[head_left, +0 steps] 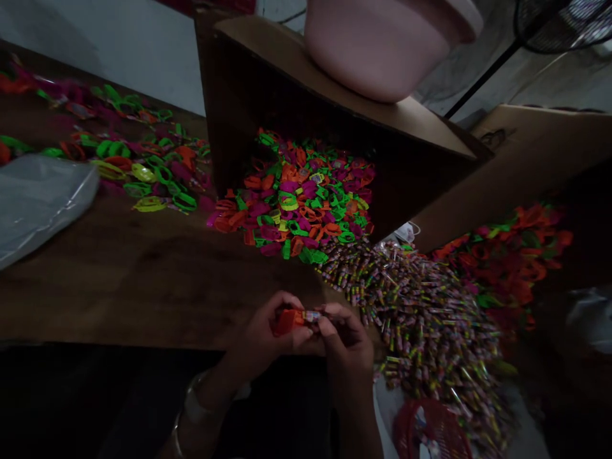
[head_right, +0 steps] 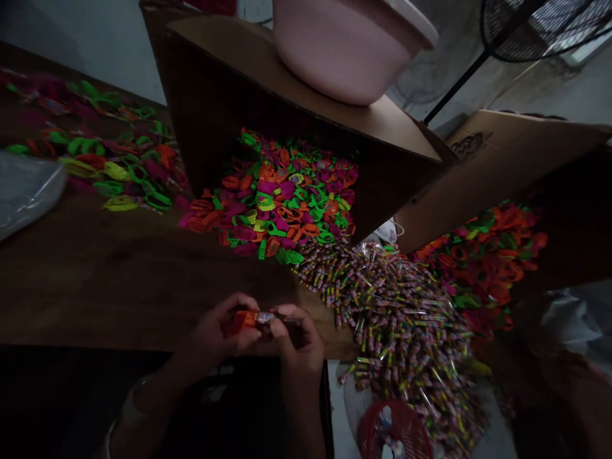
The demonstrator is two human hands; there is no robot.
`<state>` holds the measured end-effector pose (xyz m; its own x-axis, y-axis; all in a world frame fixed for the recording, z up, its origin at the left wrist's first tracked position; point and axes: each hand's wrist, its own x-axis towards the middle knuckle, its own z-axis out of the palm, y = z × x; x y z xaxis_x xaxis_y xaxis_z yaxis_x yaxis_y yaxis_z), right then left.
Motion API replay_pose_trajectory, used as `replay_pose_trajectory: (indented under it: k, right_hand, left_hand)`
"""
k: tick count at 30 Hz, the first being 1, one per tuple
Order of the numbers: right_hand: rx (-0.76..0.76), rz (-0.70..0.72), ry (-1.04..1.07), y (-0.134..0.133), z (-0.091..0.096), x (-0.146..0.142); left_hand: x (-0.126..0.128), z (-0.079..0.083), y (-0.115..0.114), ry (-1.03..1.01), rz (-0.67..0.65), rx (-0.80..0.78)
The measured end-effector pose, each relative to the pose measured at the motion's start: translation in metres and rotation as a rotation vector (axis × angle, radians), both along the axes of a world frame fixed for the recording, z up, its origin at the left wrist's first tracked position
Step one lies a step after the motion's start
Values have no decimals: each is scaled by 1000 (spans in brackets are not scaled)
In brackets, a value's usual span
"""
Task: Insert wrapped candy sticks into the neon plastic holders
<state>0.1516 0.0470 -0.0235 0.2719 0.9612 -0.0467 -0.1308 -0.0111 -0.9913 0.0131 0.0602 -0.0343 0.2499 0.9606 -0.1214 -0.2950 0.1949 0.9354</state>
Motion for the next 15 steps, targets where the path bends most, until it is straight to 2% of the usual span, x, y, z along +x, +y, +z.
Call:
replay_pose_trajectory:
  k: [5, 8, 15]
  right_hand:
    - [35, -3, -37, -2, 2, 7]
    - [27, 0, -21, -4, 1, 7]
    - [-44, 5, 19, -2, -5, 7]
  left_hand:
    - [-1, 11, -2, 272, 11, 30]
    - [-1, 11, -1, 324, 45, 66]
    - [3, 12, -3, 424, 22, 67]
